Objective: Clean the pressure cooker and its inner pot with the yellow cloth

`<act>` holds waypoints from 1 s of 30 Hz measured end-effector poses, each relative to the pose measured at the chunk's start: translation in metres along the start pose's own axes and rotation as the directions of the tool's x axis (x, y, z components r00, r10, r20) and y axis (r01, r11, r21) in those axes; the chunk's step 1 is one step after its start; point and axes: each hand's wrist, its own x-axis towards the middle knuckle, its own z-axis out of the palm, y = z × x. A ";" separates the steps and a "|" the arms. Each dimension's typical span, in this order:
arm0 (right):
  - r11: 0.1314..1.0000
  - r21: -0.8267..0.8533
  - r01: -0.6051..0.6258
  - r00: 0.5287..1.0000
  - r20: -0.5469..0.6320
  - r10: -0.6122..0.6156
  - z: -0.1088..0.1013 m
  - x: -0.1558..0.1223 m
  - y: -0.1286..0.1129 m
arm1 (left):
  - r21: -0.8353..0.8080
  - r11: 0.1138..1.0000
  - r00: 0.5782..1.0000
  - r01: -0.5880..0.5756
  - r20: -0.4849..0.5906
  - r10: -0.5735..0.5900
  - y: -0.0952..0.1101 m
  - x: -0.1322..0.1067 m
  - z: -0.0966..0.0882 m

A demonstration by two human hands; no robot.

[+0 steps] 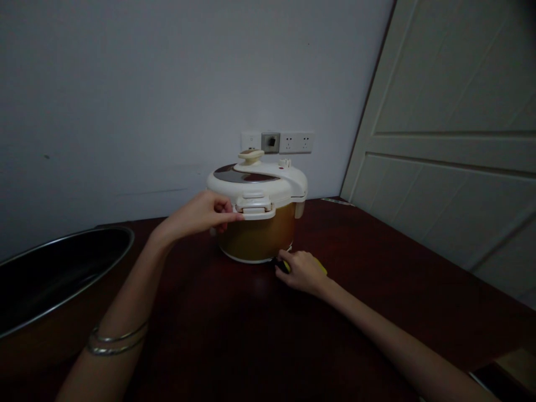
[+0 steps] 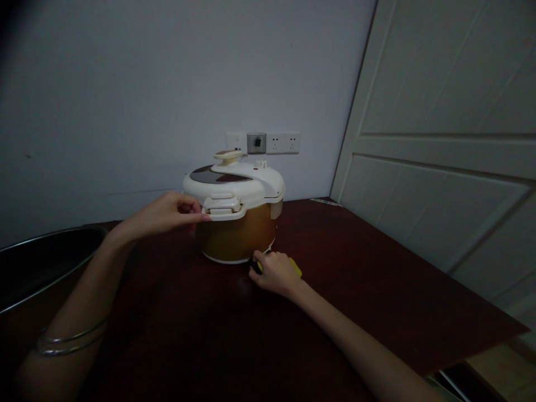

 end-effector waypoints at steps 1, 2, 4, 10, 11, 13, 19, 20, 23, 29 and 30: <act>1.000 -0.028 -0.009 1.000 0.017 0.009 0.000 -0.001 -0.004 | 0.003 1.000 1.000 -0.001 -0.002 0.001 0.000 0.000 0.000; 0.998 -0.055 -0.014 0.999 0.028 0.016 0.001 -0.001 -0.008 | 0.006 1.000 1.000 -0.002 -0.005 0.002 0.000 0.000 0.000; 0.995 -0.104 -0.003 0.999 0.042 0.007 0.002 0.002 -0.016 | 0.006 1.000 1.000 -0.008 -0.005 0.008 0.000 -0.001 0.000; 0.983 -0.176 0.047 0.996 0.085 -0.033 0.005 0.015 -0.036 | -0.006 0.999 0.999 -0.036 -0.022 0.036 -0.002 -0.001 0.001; 0.983 -0.181 0.036 0.996 0.089 -0.020 0.006 0.016 -0.036 | -0.007 0.999 0.999 -0.041 -0.021 0.040 -0.002 -0.001 0.001; 0.982 -0.187 -0.001 0.996 0.087 0.017 0.005 0.016 -0.034 | -0.011 0.999 0.998 -0.053 -0.020 0.053 -0.004 -0.001 0.001; 0.989 -0.127 -0.076 0.994 0.067 0.085 0.001 0.014 -0.023 | -0.031 0.998 0.998 -0.056 -0.017 0.056 -0.006 -0.001 0.002; 0.992 -0.082 -0.093 0.993 0.070 0.099 0.001 0.014 -0.020 | -0.032 0.998 0.998 -0.056 -0.016 0.055 -0.007 -0.001 0.002; 0.985 0.073 -0.157 0.984 0.099 0.149 0.002 0.018 -0.004 | -0.032 0.998 0.998 -0.062 -0.019 0.062 -0.008 -0.001 0.003; 0.919 0.212 -0.333 0.943 0.058 0.328 0.010 0.019 0.056 | -0.049 0.995 0.996 -0.089 -0.017 0.088 -0.009 0.000 0.002; 0.906 0.201 -0.372 0.927 0.040 0.372 0.010 0.019 0.068 | -0.048 0.995 0.996 -0.090 -0.018 0.089 -0.009 -0.001 0.002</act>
